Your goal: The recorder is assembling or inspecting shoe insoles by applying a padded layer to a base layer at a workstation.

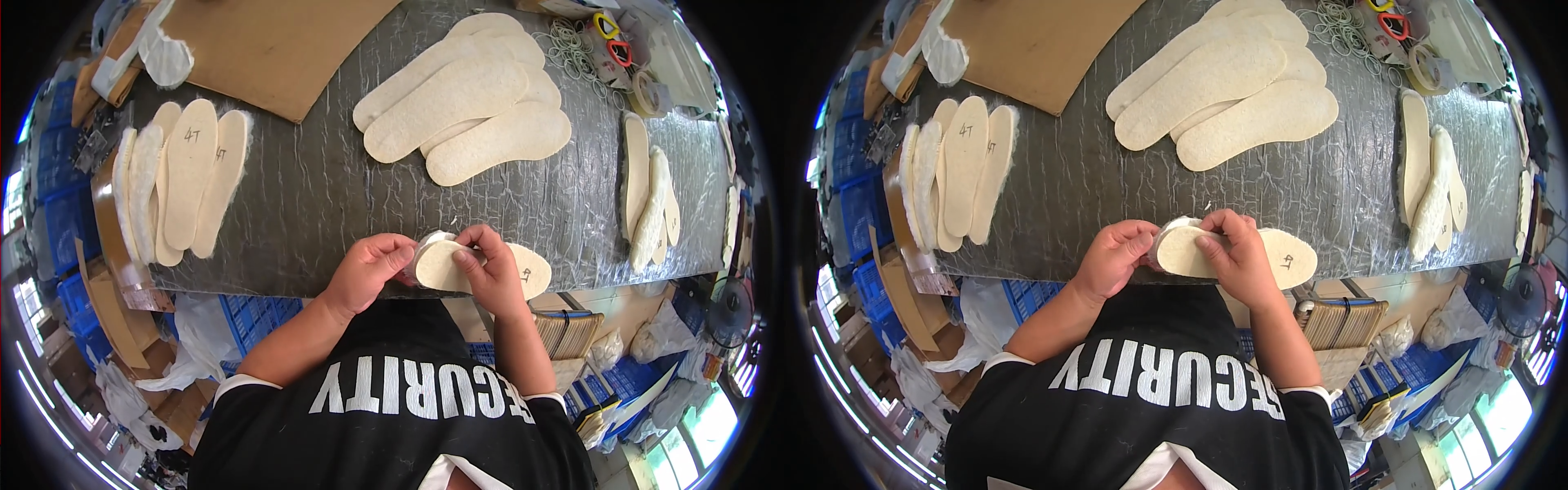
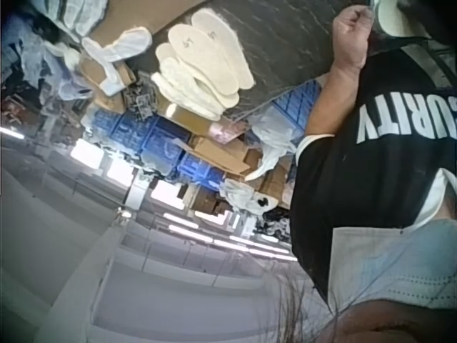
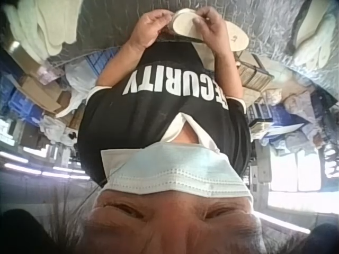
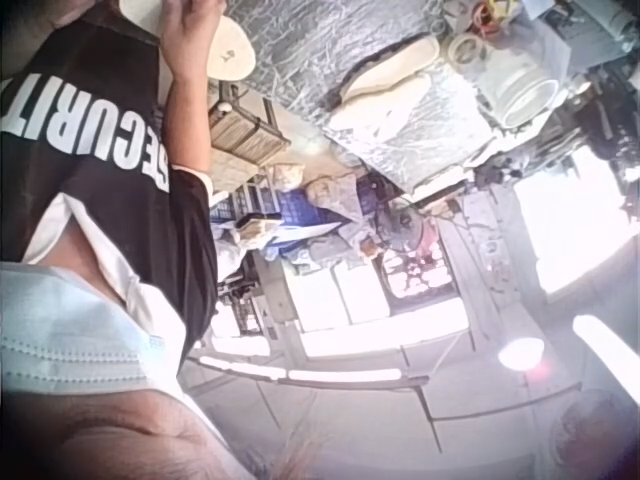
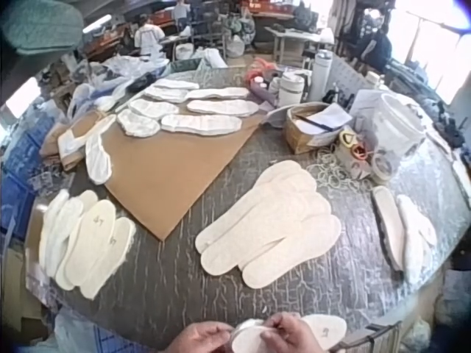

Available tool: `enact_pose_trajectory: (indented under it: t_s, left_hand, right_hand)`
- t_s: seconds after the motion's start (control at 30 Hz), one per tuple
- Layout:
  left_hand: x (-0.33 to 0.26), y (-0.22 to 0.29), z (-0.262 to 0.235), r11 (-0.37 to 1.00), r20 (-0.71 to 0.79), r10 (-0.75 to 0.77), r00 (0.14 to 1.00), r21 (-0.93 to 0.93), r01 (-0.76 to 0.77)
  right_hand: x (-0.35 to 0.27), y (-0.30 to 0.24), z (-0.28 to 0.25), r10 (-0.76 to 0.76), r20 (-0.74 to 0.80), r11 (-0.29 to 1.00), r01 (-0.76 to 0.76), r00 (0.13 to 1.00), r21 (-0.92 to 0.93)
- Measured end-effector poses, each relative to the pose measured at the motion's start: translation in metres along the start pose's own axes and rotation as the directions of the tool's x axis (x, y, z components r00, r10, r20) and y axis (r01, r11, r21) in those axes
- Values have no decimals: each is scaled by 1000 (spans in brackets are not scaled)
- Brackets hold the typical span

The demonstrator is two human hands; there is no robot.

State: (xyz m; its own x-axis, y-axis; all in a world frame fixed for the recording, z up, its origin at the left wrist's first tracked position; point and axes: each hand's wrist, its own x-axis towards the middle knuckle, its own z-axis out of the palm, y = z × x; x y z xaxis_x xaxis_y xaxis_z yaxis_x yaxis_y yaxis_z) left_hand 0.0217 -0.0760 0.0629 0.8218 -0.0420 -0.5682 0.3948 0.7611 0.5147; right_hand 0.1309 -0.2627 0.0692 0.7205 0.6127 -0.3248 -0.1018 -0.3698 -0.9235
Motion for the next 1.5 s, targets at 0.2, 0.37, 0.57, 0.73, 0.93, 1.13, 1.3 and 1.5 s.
enact_pose_trajectory:
  t_s: [0.2, 0.37, 0.57, 0.73, 0.93, 1.13, 1.3, 1.5]
  left_hand:
    - [-5, 8, 5, 809, 39, 196, 980, 558, -184]
    - [-9, 11, 8, 691, 64, 261, 963, 684, -233]
    - [-12, 8, -1, 683, 82, 205, 975, 702, -203]
    - [-14, -2, -1, 826, 10, 195, 981, 538, -170]
    - [-8, -7, -13, 780, -22, 113, 993, 621, -75]
    - [-11, -2, -34, 833, -138, 172, 975, 549, -70]
    - [-8, 15, -42, 912, -245, 78, 966, 410, 30]
    - [-2, 50, -42, 955, -394, 123, 911, 297, 0]
  right_hand:
    - [-1, -2, 2, -69, 2, 993, 69, 998, -93]
    - [-1, -2, 5, -134, -20, 974, 128, 991, -189]
    - [-1, 1, 11, -288, -10, 901, 267, 958, -342]
    - [-1, -1, 17, -301, 8, 879, 281, 953, -386]
    - [-3, -9, 26, -313, 83, 819, 314, 946, -481]
    - [-17, -7, -11, -215, 100, 664, 220, 972, -715]
    - [-22, -8, -31, -58, 246, 534, 238, 968, -811]
    - [-9, -22, -55, 165, 615, 970, -16, 771, -241]
